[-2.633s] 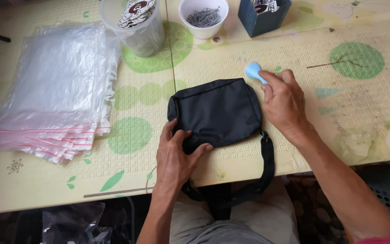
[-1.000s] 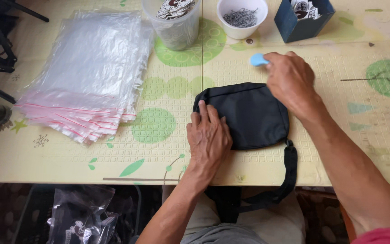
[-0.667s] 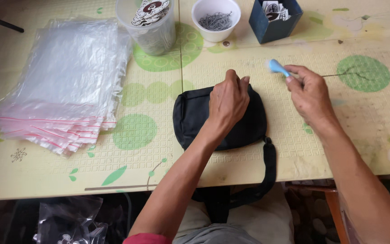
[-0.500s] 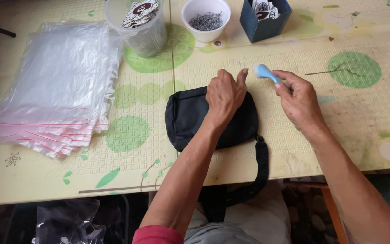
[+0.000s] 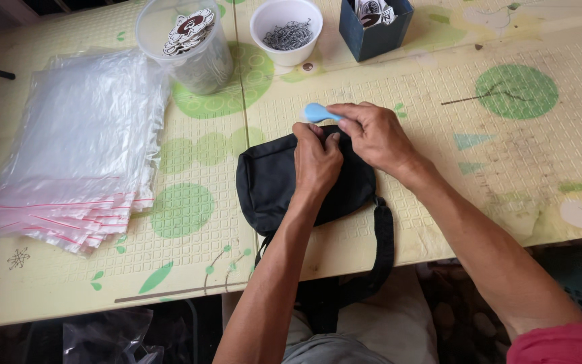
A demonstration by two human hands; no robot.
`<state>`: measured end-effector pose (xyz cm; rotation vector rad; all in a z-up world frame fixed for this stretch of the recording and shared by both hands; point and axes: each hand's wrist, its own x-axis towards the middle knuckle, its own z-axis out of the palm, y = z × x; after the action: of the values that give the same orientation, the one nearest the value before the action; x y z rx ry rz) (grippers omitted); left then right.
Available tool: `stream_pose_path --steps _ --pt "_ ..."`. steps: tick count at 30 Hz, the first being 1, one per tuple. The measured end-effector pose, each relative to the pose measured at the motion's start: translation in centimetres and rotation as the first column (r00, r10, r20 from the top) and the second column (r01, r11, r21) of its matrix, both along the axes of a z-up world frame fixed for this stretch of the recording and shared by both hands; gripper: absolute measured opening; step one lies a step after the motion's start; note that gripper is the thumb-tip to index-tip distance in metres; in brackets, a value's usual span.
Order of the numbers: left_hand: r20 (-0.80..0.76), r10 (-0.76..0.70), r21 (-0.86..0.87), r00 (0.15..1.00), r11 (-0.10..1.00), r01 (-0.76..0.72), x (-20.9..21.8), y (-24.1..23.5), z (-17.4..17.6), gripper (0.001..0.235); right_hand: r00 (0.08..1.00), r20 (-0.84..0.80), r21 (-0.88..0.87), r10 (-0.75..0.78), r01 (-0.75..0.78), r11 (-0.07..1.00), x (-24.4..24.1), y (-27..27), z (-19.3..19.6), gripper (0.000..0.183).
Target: The person uses a light blue brush to clean the exterior of a black shoulder bag placed on a table. They brush the main body, the zipper area, and the attached strap, then flip the bag over to clean the other side. Finally, they open the bag's zipper and reach inside with their hands.
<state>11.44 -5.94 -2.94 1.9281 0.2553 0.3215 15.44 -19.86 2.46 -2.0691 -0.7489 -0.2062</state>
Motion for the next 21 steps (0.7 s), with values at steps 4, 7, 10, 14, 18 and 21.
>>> stream_pose_path --steps 4,7,10,14,18,21 --pt "0.086 -0.001 -0.046 0.996 0.999 0.005 -0.1 0.0 -0.5 0.031 0.997 -0.06 -0.022 0.052 -0.053 0.998 -1.0 -1.6 0.7 0.031" --pt "0.156 -0.038 -0.066 0.987 0.997 0.049 0.0 0.2 -1.3 0.024 0.99 -0.144 -0.18 0.005 -0.031 0.983 -3.0 -4.8 3.7 0.031" --pt "0.161 -0.048 -0.038 0.986 0.998 0.054 -0.1 0.0 -0.9 0.027 0.938 -0.251 -0.567 -0.237 0.055 0.822 -4.0 -6.9 6.7 0.032" --pt "0.042 0.018 0.004 0.999 1.0 -0.018 0.0 -0.4 -0.8 0.03 0.934 -0.246 -0.487 -0.259 0.112 0.866 -3.0 -5.9 5.3 0.036" --pt "0.013 -0.017 -0.042 1.0 0.999 0.018 0.1 0.1 0.0 0.03 0.99 -0.136 -0.214 -0.033 0.003 0.977 -2.4 -3.7 2.5 0.034" --pt "-0.104 -0.036 -0.034 0.994 0.999 0.033 0.2 0.4 1.1 0.026 0.96 -0.257 -0.394 -0.115 0.004 0.919 -4.2 -5.3 3.3 0.037"
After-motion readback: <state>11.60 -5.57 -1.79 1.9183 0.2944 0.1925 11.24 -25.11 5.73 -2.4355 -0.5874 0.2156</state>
